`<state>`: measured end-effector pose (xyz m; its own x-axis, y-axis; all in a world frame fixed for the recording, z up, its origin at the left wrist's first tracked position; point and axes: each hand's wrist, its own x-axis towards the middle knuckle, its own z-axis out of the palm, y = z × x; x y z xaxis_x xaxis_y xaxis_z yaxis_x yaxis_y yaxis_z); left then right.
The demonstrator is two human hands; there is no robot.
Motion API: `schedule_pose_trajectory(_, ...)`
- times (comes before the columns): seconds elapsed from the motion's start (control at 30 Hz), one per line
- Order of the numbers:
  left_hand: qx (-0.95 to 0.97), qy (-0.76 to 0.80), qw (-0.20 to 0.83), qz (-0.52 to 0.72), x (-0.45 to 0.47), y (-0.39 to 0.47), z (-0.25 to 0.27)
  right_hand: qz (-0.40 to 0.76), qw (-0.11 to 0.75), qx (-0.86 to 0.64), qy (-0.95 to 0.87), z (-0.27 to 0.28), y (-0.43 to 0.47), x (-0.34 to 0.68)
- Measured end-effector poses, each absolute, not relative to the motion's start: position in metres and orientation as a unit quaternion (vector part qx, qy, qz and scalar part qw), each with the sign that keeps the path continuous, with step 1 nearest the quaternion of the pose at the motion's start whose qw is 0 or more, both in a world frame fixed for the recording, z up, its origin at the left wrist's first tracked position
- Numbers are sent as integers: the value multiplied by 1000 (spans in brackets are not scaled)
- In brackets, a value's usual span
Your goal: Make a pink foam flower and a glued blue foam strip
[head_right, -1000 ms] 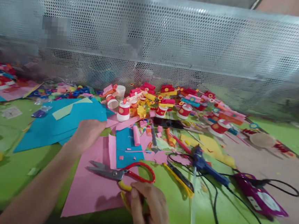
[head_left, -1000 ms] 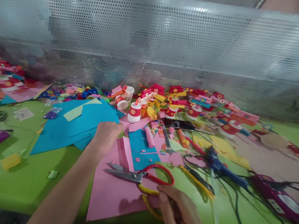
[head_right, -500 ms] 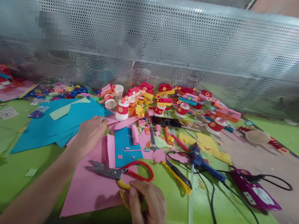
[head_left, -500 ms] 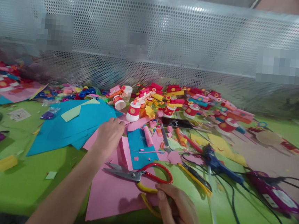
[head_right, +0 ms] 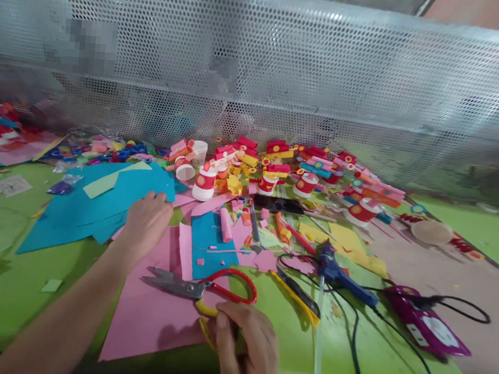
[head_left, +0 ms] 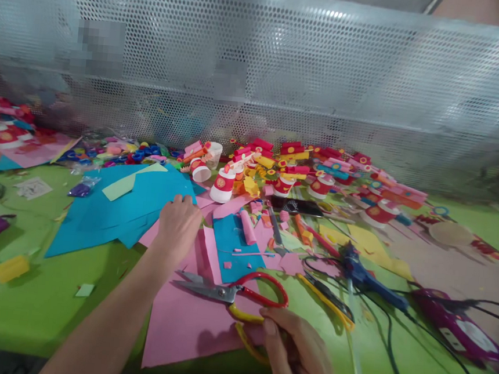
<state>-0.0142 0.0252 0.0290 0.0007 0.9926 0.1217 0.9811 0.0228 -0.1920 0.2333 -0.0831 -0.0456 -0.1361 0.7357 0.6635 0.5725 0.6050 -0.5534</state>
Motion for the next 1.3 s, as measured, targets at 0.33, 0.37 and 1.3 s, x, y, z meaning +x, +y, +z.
schedule_pose_trajectory(0.33, -697, -709, 106, 25, -24, 31, 31, 89, 486, -430, -756, -41, -83, 232)
schedule_pose_trajectory(0.37, -695, -711, 105, 26, -26, 32, 31, 88, 486, -430, -756, -41, -83, 232)
schedule_pose_trajectory(1.3, -615, -786, 53, -22, -57, 51, 7, 102, 502, -426, -746, -40, -83, 231)
